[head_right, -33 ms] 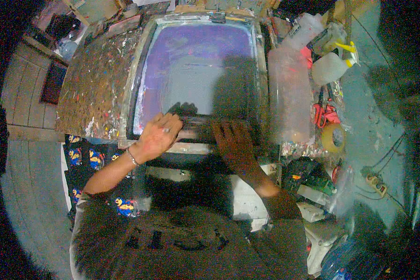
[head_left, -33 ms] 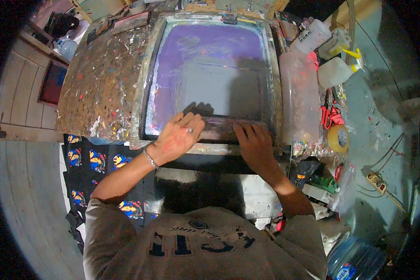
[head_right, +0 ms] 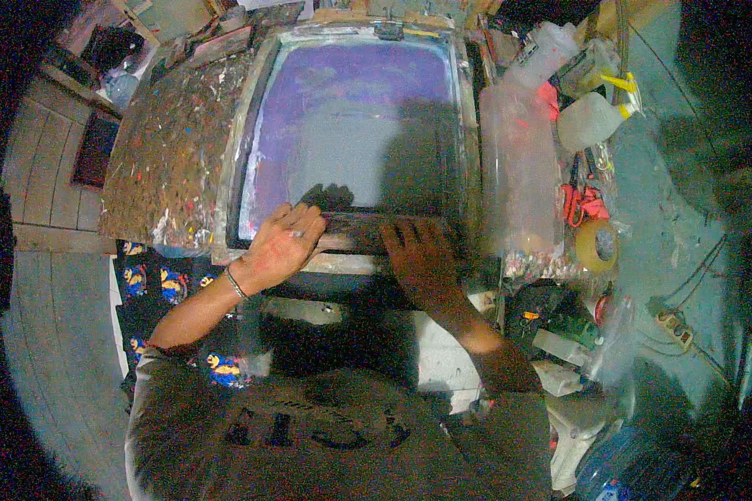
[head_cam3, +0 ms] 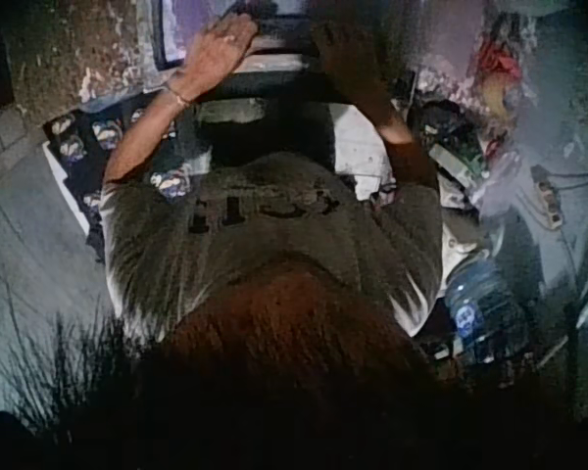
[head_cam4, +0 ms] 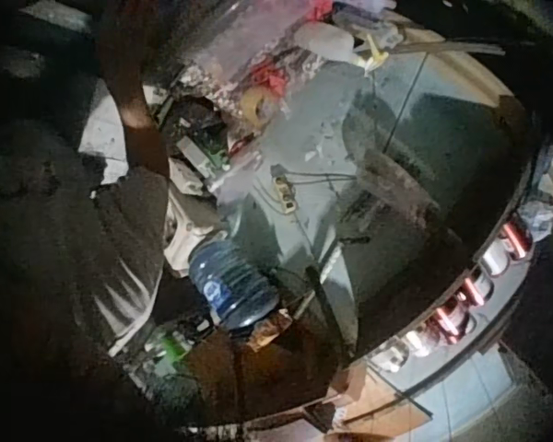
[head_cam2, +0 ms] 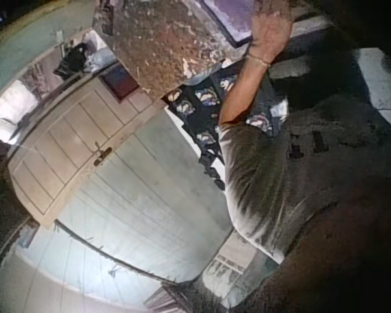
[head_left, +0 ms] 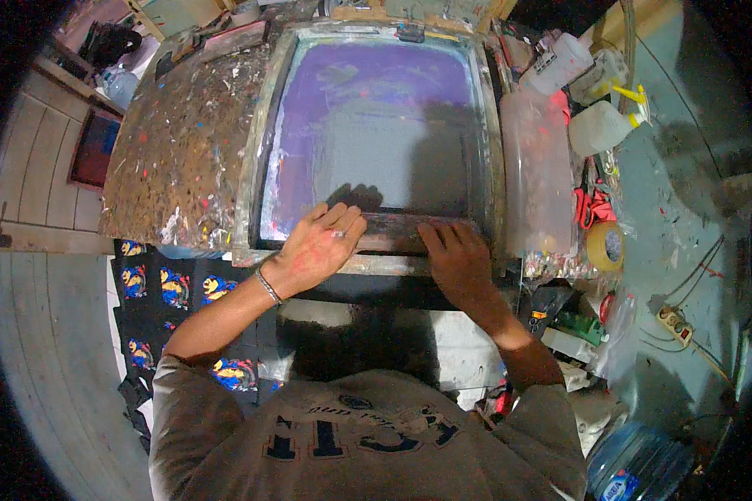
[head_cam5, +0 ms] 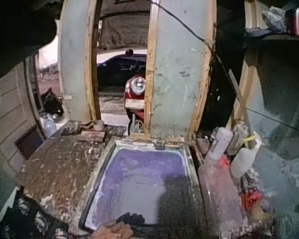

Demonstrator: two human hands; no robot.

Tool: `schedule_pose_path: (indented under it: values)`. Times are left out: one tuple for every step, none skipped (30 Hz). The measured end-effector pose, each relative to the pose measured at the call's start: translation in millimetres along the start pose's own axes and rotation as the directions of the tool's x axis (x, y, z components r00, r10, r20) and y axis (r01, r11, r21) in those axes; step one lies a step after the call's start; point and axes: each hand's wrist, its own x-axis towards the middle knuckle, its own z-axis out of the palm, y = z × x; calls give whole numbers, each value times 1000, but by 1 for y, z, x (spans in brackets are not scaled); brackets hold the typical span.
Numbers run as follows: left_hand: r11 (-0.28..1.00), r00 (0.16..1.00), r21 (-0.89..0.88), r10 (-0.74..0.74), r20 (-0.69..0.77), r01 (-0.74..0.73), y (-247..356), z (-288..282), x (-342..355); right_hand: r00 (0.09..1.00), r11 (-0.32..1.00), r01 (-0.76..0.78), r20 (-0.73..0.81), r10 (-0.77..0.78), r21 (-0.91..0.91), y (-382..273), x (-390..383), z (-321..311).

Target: The person performs screen printing on black fabric pieces using a squeegee to spread purple ink across a screen. They repeatedly pull the screen back, lift it to reveal printed designs, and place each finished piece onto a growing stack. The person also cleans the screen with a spray bottle and cloth between prints.

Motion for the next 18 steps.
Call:
schedule_pose_path:
  values:
    - [998,1000,-56,-27,-14,26,-2,-3,2,988,996,-77,135,71,37,1,9,-12]
    - [993,998,-108,-56,-27,53,-9,-8,9,954,986,-155,268,132,65,6,27,-28]
    - [984,996,-165,-79,-43,71,-19,-12,20,898,968,-239,397,191,74,15,43,-35]
    - [979,996,-193,-83,-42,74,-32,-15,37,928,967,-237,315,197,95,33,52,-28]
    - [972,995,-218,-93,-36,83,-49,-18,56,945,965,-233,263,195,122,49,71,-25]
    - [976,991,-207,-89,-97,67,-67,-14,76,959,963,-226,207,194,147,67,89,-22]
    - [979,983,-193,-91,-158,60,-85,-10,92,966,960,-217,182,185,175,80,115,-24]
    - [989,980,-124,-106,-168,86,-103,-9,109,971,968,-202,160,178,149,97,137,-12]
    - [992,976,-58,-121,-182,112,-120,-5,123,975,975,-187,141,170,119,112,155,3]
    - [990,973,-20,-140,-182,139,-132,0,131,978,976,-179,131,163,120,120,169,18]
    - [988,972,13,-149,-182,154,-140,6,140,978,976,-183,123,169,116,125,178,27]
    - [985,971,46,-158,-182,169,-144,14,145,978,976,-186,115,173,113,129,182,35]
    - [987,968,60,-131,-214,147,-144,26,142,975,978,-192,128,182,77,126,179,39]
    - [989,964,73,-107,-243,128,-136,38,131,972,980,-196,144,188,44,116,167,40]
    - [990,959,86,-84,-271,111,-128,49,118,968,980,-198,160,193,12,106,153,40]
    - [995,970,46,-80,-228,93,-111,46,108,989,990,-132,72,129,44,98,129,42]
    - [997,980,2,-75,-182,77,-91,38,94,998,995,-64,-15,66,72,88,101,41]
    - [1000,970,-3,-27,-242,27,-72,37,77,999,998,-42,-2,42,40,73,74,36]
